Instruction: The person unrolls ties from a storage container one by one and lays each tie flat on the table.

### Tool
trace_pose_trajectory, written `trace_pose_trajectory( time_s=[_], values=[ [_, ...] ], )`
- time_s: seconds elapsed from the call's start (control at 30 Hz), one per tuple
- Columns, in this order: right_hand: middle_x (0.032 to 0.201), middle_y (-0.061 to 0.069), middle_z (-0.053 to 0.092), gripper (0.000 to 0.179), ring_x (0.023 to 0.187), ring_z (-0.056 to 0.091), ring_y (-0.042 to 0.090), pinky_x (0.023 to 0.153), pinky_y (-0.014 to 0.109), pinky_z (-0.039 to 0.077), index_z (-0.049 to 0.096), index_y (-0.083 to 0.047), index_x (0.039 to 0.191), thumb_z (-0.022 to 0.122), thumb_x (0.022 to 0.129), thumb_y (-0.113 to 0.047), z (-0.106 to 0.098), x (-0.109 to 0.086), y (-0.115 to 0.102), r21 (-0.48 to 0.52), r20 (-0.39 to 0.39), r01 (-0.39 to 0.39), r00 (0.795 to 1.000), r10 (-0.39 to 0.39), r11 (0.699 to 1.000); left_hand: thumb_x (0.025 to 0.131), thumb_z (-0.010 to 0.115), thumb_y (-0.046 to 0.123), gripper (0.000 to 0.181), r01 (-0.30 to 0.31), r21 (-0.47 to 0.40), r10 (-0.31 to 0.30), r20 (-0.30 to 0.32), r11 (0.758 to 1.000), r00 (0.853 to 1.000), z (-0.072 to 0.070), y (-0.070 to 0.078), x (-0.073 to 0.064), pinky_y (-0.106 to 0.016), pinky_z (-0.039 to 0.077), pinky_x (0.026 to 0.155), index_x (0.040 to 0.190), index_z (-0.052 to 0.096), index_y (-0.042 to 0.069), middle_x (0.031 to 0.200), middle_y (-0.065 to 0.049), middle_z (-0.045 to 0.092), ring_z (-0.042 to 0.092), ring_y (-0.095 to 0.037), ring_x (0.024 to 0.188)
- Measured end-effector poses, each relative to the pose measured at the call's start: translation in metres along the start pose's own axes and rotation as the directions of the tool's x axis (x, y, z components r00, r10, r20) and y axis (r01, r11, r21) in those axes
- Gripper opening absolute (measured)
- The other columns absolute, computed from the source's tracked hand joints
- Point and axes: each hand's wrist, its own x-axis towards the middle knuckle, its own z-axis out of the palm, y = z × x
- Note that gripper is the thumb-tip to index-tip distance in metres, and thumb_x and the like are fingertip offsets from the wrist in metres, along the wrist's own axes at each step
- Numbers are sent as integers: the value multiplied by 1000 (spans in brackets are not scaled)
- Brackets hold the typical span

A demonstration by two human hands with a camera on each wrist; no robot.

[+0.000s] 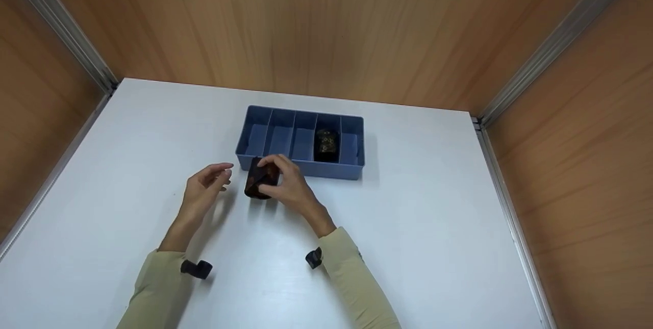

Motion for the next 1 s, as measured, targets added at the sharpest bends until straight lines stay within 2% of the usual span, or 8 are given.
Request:
trace_pose_trajectory(
  time_s=[0.07,0.2,0.53,0.7,0.8,0.93,1.0],
  values=[
    [121,4,63,39,107,60,20,95,50,51,66,-11,119,78,84,1,3,1,0,0,2,6,1000,-6,1000,101,67,17,26,2,20,-2,-3,1000,1000,-1,0,-2,-21,48,79,121,71,1,105,-12,68,63,-19,93],
    [120,5,64,38,105,59,21,94,48,52,66,-10,118,78,84,2,9,4,-1,-5,8,24,1000,-24,1000,100,69,19,27,-2,43,2,-5,999,1000,-3,-2,-7,-22,49,81,121,72,3,105,-10,68,63,-20,95],
    [119,2,63,40,104,58,17,95,41,52,64,-10,119,79,83,0,25,12,-6,-33,43,47,998,-46,998,98,72,19,26,-8,53,8,15,999,1000,-12,-3,-17,-23,50,79,117,72,1,103,-10,68,63,-21,95],
    [117,4,62,40,97,56,17,90,40,52,64,-9,121,78,84,-1,34,17,-8,-28,75,52,996,-50,998,97,74,21,29,-13,47,12,26,999,1000,-18,-6,-22,-23,50,80,119,71,1,106,-12,68,63,-22,99],
    [116,4,61,40,95,54,16,87,39,50,64,-9,120,78,84,-1,39,20,-11,-30,92,52,995,-49,998,98,72,17,28,7,45,-8,30,999,1000,-20,4,-27,-23,50,81,120,70,-1,108,-15,67,63,-26,102],
    [117,2,62,41,96,54,15,86,34,49,64,-11,120,79,83,-1,45,24,-13,-58,109,51,993,-45,997,100,70,17,29,26,40,-27,24,999,999,-22,5,-30,-23,49,81,122,69,-1,110,-16,66,63,-28,104],
    [118,2,62,41,98,54,15,88,32,48,64,-11,121,79,83,-2,47,25,-13,-68,114,51,993,-43,996,100,71,21,30,10,37,-11,22,999,1000,-24,-3,-29,-22,50,81,123,69,2,111,-14,67,63,-26,103]
  ],
)
